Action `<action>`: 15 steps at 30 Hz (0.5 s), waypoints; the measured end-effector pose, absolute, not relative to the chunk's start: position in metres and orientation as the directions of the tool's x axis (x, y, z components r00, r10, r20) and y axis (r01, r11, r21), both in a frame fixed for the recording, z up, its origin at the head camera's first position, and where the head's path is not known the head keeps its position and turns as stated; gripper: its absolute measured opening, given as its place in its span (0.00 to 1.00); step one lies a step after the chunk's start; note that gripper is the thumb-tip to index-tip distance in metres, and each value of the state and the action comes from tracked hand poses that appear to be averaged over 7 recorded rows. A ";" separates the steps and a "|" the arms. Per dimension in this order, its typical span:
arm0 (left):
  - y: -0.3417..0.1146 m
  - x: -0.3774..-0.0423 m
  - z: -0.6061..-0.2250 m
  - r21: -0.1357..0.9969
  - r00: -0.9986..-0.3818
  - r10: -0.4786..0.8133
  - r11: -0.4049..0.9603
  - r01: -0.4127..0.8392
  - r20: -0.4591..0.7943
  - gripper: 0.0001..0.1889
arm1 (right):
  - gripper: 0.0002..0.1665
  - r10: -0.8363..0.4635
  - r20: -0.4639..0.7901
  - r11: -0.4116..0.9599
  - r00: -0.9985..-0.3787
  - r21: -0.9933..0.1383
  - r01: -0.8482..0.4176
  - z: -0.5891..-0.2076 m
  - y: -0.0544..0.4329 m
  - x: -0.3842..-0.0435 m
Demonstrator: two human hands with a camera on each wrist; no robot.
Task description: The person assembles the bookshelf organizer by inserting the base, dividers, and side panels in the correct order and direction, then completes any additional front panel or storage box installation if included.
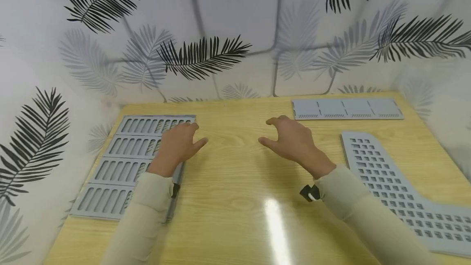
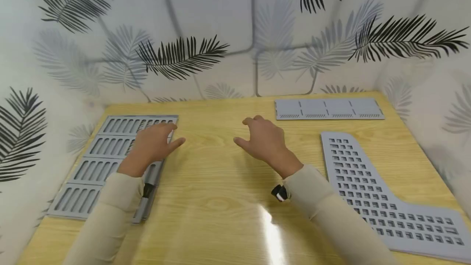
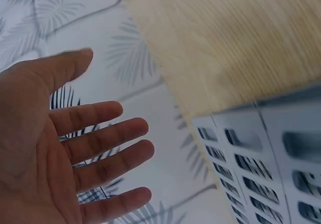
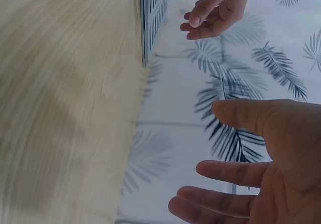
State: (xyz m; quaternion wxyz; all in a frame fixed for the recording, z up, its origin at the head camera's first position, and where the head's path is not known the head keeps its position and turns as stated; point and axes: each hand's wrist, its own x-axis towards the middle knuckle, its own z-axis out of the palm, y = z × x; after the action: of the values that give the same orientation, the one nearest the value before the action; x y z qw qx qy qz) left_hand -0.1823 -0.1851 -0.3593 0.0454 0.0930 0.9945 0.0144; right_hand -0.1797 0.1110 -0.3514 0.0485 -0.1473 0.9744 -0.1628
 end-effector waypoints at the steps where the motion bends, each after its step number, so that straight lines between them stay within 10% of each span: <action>1: -0.189 -0.182 -0.361 0.043 -0.980 0.179 0.983 0.176 -0.089 0.27 | 0.34 -0.306 -0.049 0.902 -0.951 -0.335 -0.273 -0.354 0.107 -0.180; 15: -0.280 -0.172 -0.370 0.104 -0.973 0.009 0.994 -0.015 -0.231 0.25 | 0.35 -0.398 -0.073 0.840 -0.914 -0.430 -0.332 -0.390 0.024 -0.162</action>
State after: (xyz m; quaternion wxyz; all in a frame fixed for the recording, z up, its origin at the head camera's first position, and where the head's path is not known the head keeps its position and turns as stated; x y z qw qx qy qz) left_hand -0.1722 -0.2800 -0.3702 0.1162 -0.0015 0.9918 0.0528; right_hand -0.1618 0.0242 -0.3896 0.0798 -0.1910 0.9558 -0.2089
